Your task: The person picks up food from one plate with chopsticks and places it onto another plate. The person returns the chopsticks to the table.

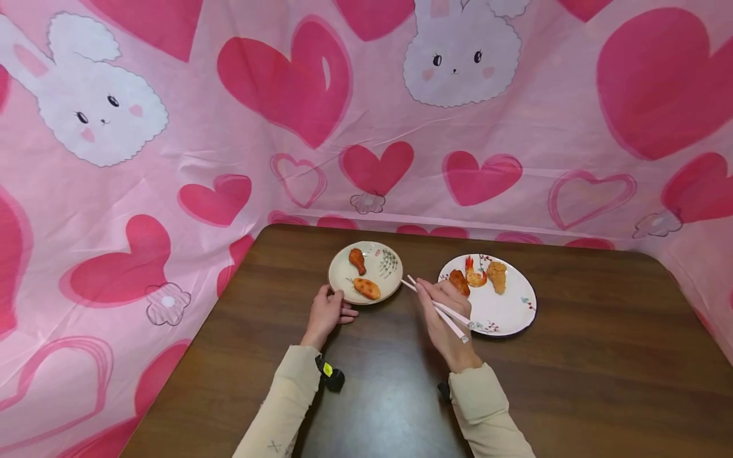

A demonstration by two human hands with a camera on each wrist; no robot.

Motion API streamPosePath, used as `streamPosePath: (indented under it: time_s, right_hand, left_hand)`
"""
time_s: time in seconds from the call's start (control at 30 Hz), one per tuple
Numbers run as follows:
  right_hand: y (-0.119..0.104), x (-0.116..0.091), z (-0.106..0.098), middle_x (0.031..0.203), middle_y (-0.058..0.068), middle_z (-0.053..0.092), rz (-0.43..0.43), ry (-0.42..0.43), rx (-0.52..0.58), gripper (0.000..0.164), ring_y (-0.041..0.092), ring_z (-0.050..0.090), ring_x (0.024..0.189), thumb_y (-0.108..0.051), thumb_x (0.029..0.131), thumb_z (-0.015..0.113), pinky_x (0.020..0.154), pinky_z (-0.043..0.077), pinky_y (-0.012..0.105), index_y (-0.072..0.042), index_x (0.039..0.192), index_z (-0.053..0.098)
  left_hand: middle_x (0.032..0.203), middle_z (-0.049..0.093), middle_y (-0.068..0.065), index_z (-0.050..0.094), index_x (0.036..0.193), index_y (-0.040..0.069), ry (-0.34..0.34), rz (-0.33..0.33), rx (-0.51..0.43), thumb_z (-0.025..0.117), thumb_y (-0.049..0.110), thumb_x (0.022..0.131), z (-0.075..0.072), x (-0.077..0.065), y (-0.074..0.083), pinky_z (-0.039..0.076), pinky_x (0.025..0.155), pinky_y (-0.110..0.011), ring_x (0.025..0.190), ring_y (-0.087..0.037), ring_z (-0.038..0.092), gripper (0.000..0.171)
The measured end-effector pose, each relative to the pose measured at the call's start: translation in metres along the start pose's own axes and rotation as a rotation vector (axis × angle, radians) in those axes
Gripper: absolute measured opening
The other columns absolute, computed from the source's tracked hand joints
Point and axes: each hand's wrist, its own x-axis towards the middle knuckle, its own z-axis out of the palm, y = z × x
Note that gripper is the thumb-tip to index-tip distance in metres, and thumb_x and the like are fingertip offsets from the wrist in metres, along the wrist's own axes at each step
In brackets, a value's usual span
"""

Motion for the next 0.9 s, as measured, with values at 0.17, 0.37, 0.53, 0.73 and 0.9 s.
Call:
streamPosePath:
  time_s: [0.17,0.37,0.53,0.73,0.9]
  right_hand:
    - [-0.007,-0.006,0.016,0.068,-0.002,0.057,-0.021,-0.062,0.069,0.018,0.000,0.043,0.060,0.001,0.083,0.070,0.045,0.032,0.013,-0.002,0.100,0.075]
    - [-0.014,-0.011,0.032,0.070,-0.003,0.056,-0.083,-0.141,0.134,0.016,0.000,0.043,0.060,0.002,0.083,0.070,0.046,0.033,0.012,-0.003,0.097,0.076]
    - [-0.017,-0.012,0.041,0.075,-0.003,0.061,-0.086,-0.196,0.144,0.018,0.000,0.045,0.062,0.000,0.083,0.070,0.048,0.035,0.011,-0.005,0.099,0.076]
    - [-0.014,-0.012,0.050,0.076,-0.002,0.063,-0.077,-0.230,0.150,0.017,0.003,0.047,0.064,0.000,0.084,0.070,0.051,0.038,0.011,-0.006,0.098,0.075]
    - [-0.009,-0.012,0.055,0.078,-0.002,0.065,-0.064,-0.258,0.116,0.015,0.003,0.049,0.065,-0.002,0.084,0.070,0.053,0.041,0.011,-0.006,0.097,0.076]
  left_hand:
    - [0.087,0.068,-0.015,0.034,0.141,0.005,0.001,-0.011,0.005,0.043,0.022,0.100,0.001,0.000,-0.001,0.061,0.060,-0.031,0.066,-0.020,0.073,0.046]
    - [0.087,0.068,-0.016,0.034,0.141,0.004,-0.006,0.004,0.005,0.043,0.021,0.100,0.003,0.001,-0.003,0.061,0.059,-0.032,0.066,-0.020,0.073,0.046]
    - [0.087,0.068,-0.016,0.036,0.139,0.005,-0.004,0.006,0.005,0.043,0.022,0.100,0.003,0.003,-0.004,0.061,0.059,-0.032,0.066,-0.021,0.073,0.044]
    - [0.087,0.069,-0.016,0.036,0.140,0.004,0.000,0.012,0.008,0.043,0.022,0.099,0.001,0.003,-0.005,0.061,0.058,-0.032,0.066,-0.021,0.073,0.045]
    - [0.087,0.069,-0.016,0.036,0.140,0.004,0.005,0.014,0.013,0.043,0.022,0.099,0.000,0.003,-0.004,0.061,0.058,-0.032,0.066,-0.021,0.073,0.045]
